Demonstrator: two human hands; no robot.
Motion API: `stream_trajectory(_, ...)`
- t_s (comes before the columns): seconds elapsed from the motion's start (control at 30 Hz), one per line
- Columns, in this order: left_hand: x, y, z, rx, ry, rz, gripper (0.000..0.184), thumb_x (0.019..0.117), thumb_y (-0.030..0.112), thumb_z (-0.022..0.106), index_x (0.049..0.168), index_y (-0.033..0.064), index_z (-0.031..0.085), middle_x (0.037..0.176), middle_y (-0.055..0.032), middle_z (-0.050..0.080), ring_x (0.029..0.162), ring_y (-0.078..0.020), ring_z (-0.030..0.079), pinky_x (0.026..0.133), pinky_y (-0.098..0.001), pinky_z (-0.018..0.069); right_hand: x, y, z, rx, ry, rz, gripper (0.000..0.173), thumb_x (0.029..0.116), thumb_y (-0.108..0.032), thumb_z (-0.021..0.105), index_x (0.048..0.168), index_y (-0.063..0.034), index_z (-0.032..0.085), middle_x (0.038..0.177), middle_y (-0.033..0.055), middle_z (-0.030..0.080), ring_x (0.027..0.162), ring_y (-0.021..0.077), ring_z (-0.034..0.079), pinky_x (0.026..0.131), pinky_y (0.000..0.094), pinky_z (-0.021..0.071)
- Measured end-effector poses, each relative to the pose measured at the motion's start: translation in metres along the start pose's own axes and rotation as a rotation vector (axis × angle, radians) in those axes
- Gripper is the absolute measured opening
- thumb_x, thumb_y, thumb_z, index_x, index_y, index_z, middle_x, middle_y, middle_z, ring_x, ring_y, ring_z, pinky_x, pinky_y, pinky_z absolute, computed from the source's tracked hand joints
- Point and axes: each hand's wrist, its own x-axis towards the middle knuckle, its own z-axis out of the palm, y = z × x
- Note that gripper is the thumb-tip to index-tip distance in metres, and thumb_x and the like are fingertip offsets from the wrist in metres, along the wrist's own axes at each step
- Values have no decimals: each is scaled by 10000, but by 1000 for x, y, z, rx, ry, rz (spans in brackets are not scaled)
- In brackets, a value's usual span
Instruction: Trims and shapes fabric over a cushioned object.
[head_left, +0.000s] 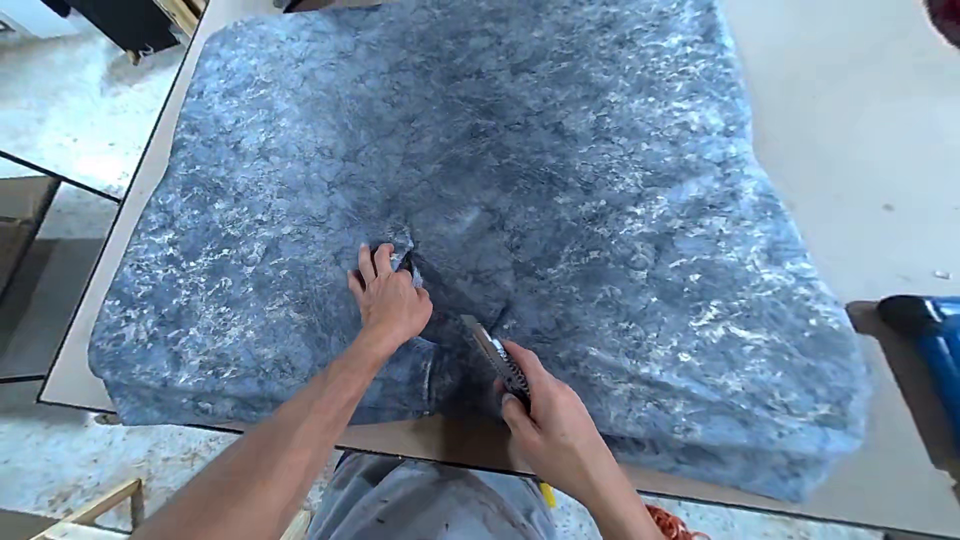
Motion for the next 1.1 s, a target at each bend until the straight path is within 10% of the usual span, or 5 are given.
stream_trajectory(0.17,39,-49,-19,19,-152,546,300,996,194,515,956,152,810,1711,-9,231,1592,-376,15,1210,-707,47,5,-26,25,-193,91,-104,537,1000,-166,512,1536,-193,498,1123,75,716,827,204,712,728,418,607)
stream_trajectory(0.37,90,-70,-32,13,-271,956,380,902,-5,556,1019,232,829,1692,64,282,1601,-314,61,1232,-679,73,33,-56,71,-387,312,-168,443,987,-198,517,1410,-188,647,888,64,708,646,188,676,560,376,582)
stream_trajectory(1.1,103,-73,-30,5,-343,1019,436,893,20,593,1149,309,795,1695,119,254,1602,-240,92,1267,-599,24,48,-95,72,-683,204,-64,472,948,-191,485,1379,-156,672,773,38,677,556,171,625,496,353,532)
